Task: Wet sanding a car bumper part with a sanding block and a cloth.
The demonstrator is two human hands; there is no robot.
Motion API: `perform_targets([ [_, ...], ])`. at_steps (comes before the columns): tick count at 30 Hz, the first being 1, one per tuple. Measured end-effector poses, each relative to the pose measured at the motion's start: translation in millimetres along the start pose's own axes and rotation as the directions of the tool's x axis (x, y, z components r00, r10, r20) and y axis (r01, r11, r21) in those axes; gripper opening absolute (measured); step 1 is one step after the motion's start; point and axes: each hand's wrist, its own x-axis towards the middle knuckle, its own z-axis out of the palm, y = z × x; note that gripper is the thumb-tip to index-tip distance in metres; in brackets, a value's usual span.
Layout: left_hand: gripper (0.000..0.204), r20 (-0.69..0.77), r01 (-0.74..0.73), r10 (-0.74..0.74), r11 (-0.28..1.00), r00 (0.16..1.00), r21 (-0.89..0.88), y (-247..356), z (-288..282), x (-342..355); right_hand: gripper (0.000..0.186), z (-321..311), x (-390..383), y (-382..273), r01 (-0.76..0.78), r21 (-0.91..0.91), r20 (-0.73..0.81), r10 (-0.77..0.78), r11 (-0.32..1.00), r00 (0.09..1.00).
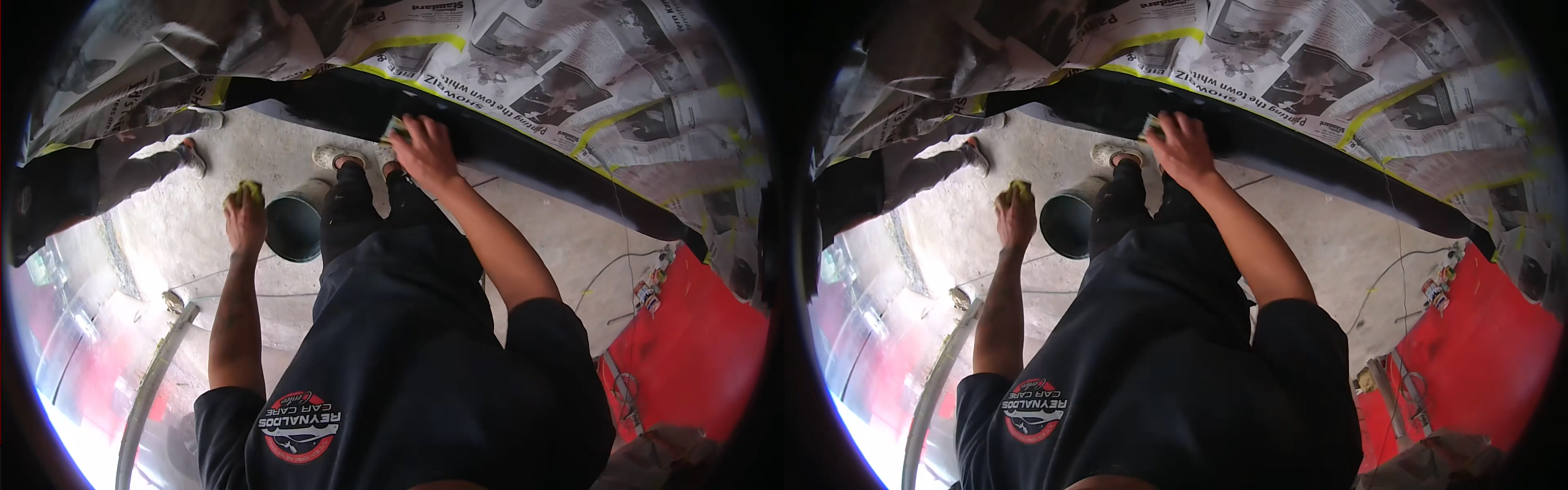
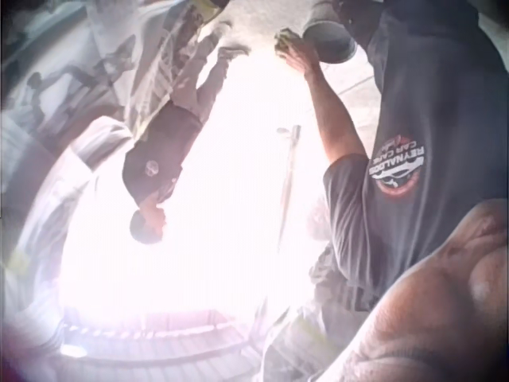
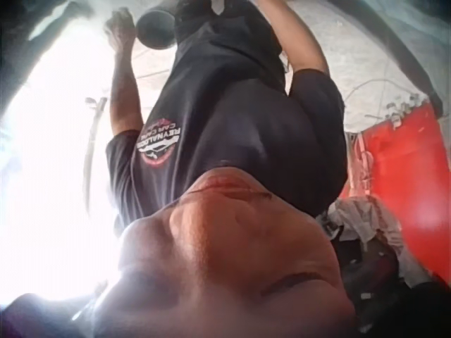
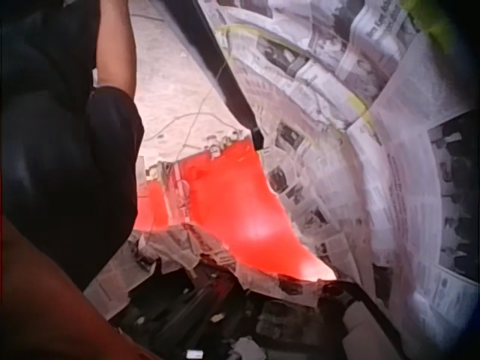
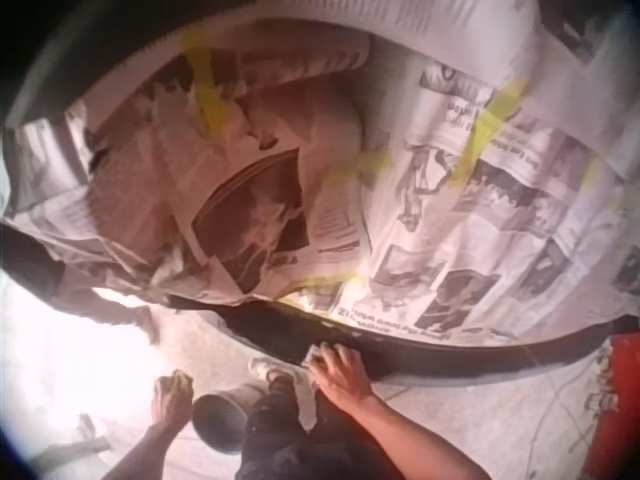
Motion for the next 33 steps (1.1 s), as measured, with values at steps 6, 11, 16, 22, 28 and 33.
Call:
perform_targets([
  [6, 0.041, 0.333, 0.495, -0.437, 0.862, 0.835, -0.11, -63, 30, -112, 0.026, -18, -28, 26, 0.167, 0.005, 0.037, -0.167, 0.986, 0.985],
  [11, 0.041, 0.539, 0.648, -0.51, 0.756, 0.67, -0.09, -53, 66, -163, 0.027, -6, -11, 15, 0.249, 0.011, 0.041, -0.249, 0.968, 0.968],
  [16, 0.042, 0.539, 0.681, -0.519, 0.717, 0.663, -0.147, -23, 67, -155, 0.026, 3, 14, -9, 0.253, 0.01, 0.089, -0.253, 0.967, 0.963],
  [22, 0.04, 0.405, 0.649, -0.527, 0.711, 0.747, -0.272, -46, 68, -160, 0.027, -26, -17, 29, 0.284, 0.003, 0.198, -0.279, 0.959, 0.94],
  [28, 0.04, 0.451, 0.634, -0.489, 0.73, 0.746, -0.256, -46, 60, -148, 0.023, -7, 12, -2, 0.276, 0.017, 0.125, -0.276, 0.961, 0.953],
  [33, 0.042, 0.46, 0.627, -0.477, 0.734, 0.749, -0.261, -47, 48, -143, 0.028, -30, -28, 38, 0.279, -0.004, 0.236, -0.27, 0.96, 0.934],
])
